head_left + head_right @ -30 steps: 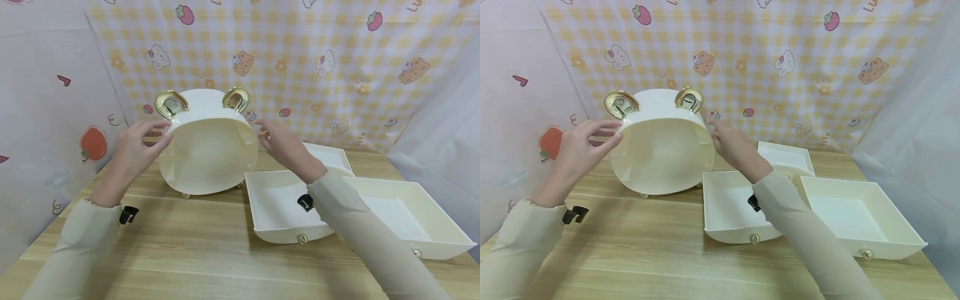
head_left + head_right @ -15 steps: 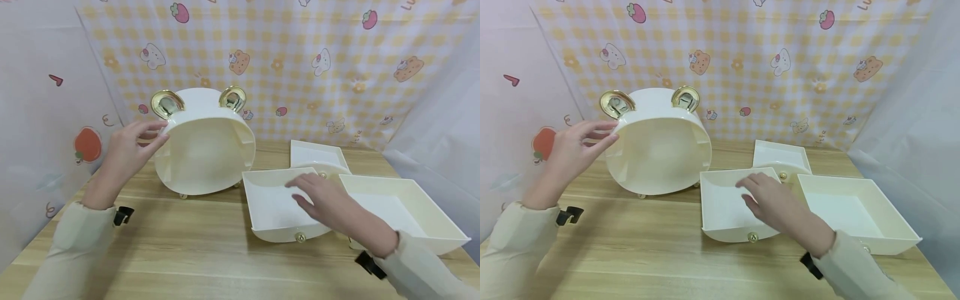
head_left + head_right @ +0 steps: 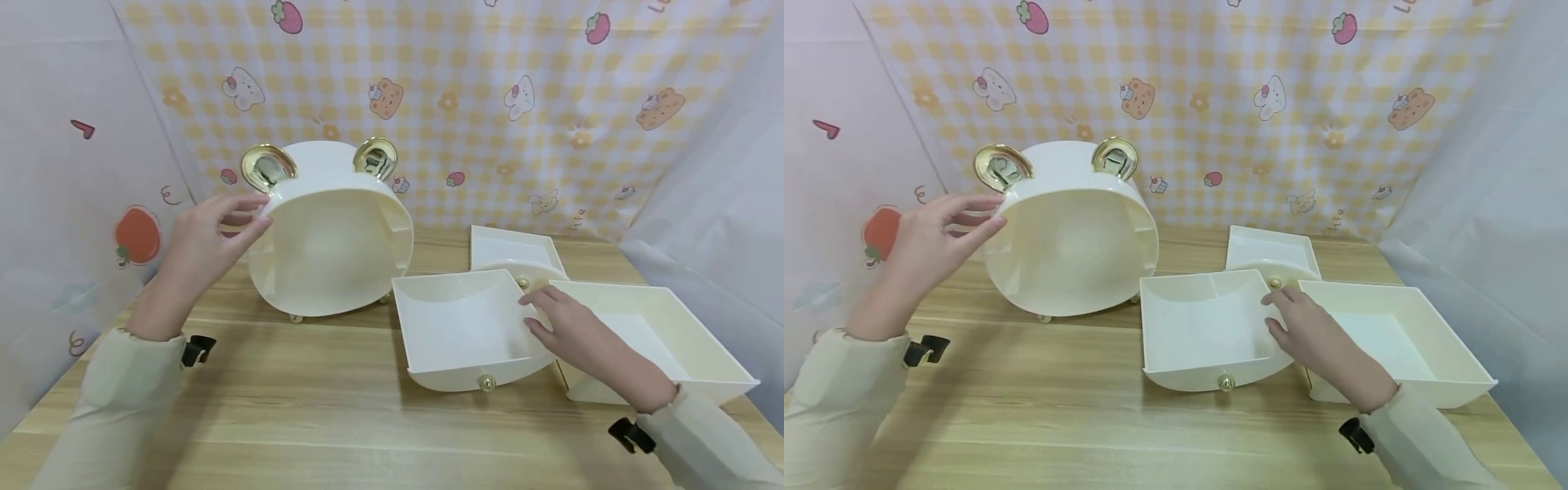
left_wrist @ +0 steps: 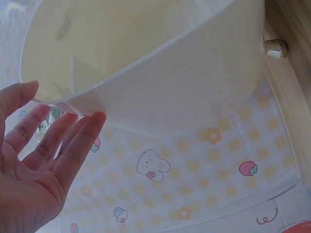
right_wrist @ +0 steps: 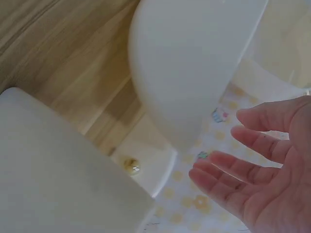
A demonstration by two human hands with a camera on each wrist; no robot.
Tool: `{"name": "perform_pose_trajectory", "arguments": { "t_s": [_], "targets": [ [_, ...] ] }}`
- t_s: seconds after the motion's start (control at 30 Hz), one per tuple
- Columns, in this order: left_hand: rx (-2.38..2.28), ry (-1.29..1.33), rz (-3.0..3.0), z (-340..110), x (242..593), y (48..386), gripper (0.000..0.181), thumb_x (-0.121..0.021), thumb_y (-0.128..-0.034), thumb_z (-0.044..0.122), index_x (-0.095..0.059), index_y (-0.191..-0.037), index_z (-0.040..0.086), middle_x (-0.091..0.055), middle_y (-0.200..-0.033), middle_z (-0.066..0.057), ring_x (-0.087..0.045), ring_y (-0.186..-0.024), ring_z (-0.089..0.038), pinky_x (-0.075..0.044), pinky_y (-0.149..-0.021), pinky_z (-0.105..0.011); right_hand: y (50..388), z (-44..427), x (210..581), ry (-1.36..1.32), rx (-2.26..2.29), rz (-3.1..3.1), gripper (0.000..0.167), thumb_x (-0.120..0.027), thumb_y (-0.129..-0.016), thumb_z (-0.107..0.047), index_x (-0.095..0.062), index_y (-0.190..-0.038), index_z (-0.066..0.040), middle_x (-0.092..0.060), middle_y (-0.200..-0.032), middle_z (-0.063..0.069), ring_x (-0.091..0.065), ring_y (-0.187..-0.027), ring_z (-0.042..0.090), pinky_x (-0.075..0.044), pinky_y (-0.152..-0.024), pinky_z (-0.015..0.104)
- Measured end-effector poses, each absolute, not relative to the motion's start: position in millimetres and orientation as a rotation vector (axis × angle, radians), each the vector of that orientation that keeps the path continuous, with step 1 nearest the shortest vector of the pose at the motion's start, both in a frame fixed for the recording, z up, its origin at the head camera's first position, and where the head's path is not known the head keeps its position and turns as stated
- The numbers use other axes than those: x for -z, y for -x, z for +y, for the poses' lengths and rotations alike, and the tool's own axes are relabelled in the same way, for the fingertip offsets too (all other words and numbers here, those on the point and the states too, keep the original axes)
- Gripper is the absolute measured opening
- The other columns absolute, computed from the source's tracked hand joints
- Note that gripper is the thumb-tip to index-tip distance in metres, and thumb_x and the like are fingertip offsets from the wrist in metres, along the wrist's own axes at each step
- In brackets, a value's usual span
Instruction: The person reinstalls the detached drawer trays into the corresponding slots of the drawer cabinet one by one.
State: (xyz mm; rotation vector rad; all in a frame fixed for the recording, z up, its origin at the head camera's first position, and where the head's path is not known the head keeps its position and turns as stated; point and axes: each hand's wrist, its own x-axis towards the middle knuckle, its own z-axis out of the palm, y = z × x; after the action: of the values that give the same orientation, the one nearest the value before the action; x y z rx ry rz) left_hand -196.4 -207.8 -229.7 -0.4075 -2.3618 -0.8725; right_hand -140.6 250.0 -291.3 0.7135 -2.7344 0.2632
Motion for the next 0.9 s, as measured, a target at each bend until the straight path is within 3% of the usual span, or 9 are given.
{"name": "perform_pose_trajectory", "arguments": {
  "t_s": [0.2, 0.33, 0.57, 0.77, 0.9],
  "targets": [
    [0.881, 0.411, -2.363, -207, 230, 196, 0.029, -0.064, -0.0873, 0.031, -0.067, -0.113, 0.017, -0.066, -0.11, -0.011, -0.068, -0.088, -0.031, -0.048, -0.065, -0.006, 157, 253, 298, -0.574, -0.364, -2.957, 0.051, -0.061, -0.086, -0.005, -0.036, -0.128, 0.012, -0.052, -0.113, 0.033, -0.06, -0.085, 0.038, -0.052, -0.065, 0.043],
    [0.877, 0.405, -2.364, -207, 231, 196, 0.03, -0.064, -0.0875, 0.031, -0.067, -0.113, 0.016, -0.066, -0.11, -0.009, -0.068, -0.087, -0.029, -0.039, -0.064, 0.002, 168, 250, 299, -0.445, -0.41, -3.081, 0.056, -0.056, -0.087, -0.003, -0.028, -0.13, 0.019, -0.051, -0.111, 0.04, -0.058, -0.091, 0.047, -0.052, -0.069, 0.048],
    [0.874, 0.395, -2.365, -207, 231, 196, 0.03, -0.063, -0.0876, 0.032, -0.067, -0.113, 0.017, -0.068, -0.108, -0.009, -0.068, -0.085, -0.024, -0.043, -0.065, -0.002, 184, 250, 298, -0.381, -0.433, -3.203, 0.041, -0.048, -0.079, 0.009, -0.041, -0.116, 0.024, -0.055, -0.103, 0.039, -0.059, -0.08, 0.035, -0.052, -0.061, 0.038],
    [0.882, 0.406, -2.363, -206, 229, 196, 0.03, -0.063, -0.0877, 0.03, -0.067, -0.113, 0.016, -0.067, -0.109, -0.011, -0.068, -0.086, -0.03, -0.038, -0.064, 0.003, 185, 250, 297, -0.407, -0.476, -3.175, 0.038, -0.047, -0.08, 0.01, -0.042, -0.115, 0.025, -0.055, -0.105, 0.041, -0.06, -0.089, 0.043, -0.054, -0.064, 0.04],
    [0.867, 0.404, -2.366, -207, 230, 197, 0.03, -0.063, -0.088, 0.031, -0.067, -0.113, 0.015, -0.066, -0.111, -0.009, -0.068, -0.088, -0.028, -0.038, -0.065, 0.003, 184, 250, 296, -0.436, -0.494, -3.143, 0.038, -0.048, -0.082, 0.009, -0.042, -0.114, 0.026, -0.056, -0.102, 0.041, -0.061, -0.081, 0.039, -0.053, -0.06, 0.037]
  ]
}}
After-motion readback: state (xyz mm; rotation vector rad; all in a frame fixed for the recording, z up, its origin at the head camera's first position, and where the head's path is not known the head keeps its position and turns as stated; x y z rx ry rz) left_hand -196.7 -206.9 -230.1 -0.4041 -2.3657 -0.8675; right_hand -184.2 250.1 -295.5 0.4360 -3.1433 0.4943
